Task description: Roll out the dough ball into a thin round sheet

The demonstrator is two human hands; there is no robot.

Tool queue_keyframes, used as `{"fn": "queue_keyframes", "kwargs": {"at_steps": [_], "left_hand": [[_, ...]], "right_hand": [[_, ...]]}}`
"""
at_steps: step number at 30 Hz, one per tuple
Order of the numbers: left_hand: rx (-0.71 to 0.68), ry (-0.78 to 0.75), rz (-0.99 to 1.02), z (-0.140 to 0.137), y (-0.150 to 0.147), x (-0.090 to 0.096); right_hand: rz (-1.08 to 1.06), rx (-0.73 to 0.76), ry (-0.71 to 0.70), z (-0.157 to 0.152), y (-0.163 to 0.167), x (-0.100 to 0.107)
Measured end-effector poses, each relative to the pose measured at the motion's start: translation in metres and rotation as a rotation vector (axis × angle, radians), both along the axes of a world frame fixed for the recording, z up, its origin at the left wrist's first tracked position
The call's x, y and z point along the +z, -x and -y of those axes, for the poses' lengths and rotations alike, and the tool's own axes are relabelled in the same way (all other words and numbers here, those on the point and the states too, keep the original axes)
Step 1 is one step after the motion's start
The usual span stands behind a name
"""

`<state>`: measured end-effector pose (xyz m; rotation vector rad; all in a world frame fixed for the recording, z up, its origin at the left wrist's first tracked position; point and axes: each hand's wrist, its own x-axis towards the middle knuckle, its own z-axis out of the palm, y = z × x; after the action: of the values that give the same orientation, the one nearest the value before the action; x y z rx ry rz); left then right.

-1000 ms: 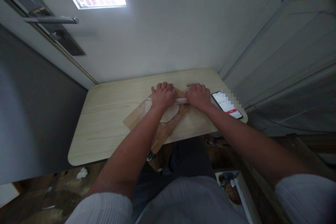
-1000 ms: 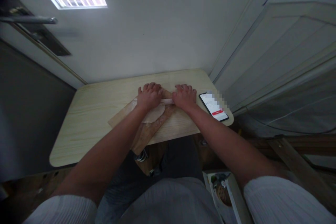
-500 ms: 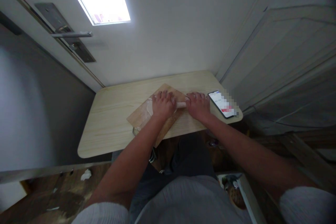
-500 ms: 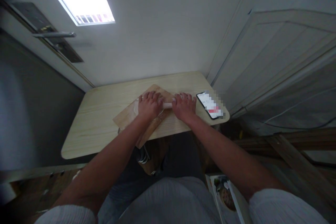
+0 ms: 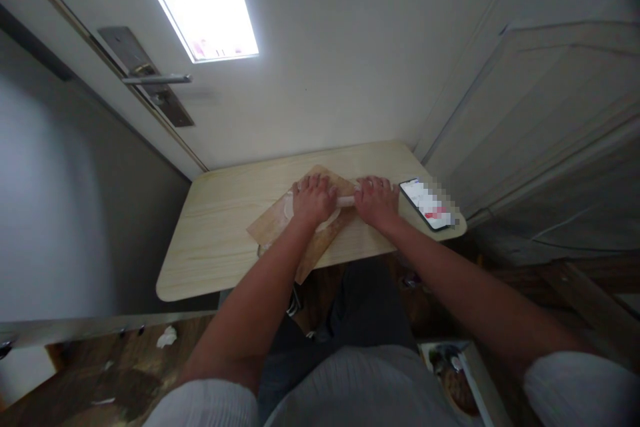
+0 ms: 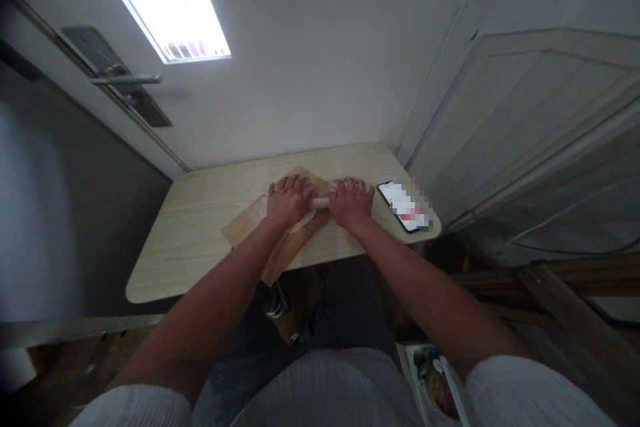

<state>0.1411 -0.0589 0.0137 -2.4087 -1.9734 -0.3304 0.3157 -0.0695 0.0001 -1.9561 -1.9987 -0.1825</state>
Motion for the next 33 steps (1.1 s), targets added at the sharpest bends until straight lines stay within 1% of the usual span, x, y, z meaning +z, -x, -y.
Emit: {"fn": "queue_keyframes", "kwargs": {"at_steps": [6,14,22,28,30,33], "left_hand": [[-0.032,-0.009,0.025,-0.028,0.002,-0.001],[-0.080,-0.058,0.059,-0.054,0.004,0.001],[-0.052,-0.072,0.068,-0.070,0.002,0.006],[-0.048,-0.033,0.054,-0.078,0.000,0.011],[-0.041,-0.036,0.048,-0.078,0.000,0.011],[-0.037,-0.049,0.034,-0.076,0.000,0.009]], "right_hand": [[-0.002,-0.008,0.023,-0.021,0.003,0.002],[0.016,-0.011,0.080,-0.045,0.006,0.008],[0.021,-0.019,0.157,-0.066,0.007,0.011],[0.009,-0.033,0.242,-0.081,0.006,0.012],[0.008,-0.035,0.260,-0.083,0.006,0.011],[0.018,-0.033,0.247,-0.078,0.006,0.010]]}}
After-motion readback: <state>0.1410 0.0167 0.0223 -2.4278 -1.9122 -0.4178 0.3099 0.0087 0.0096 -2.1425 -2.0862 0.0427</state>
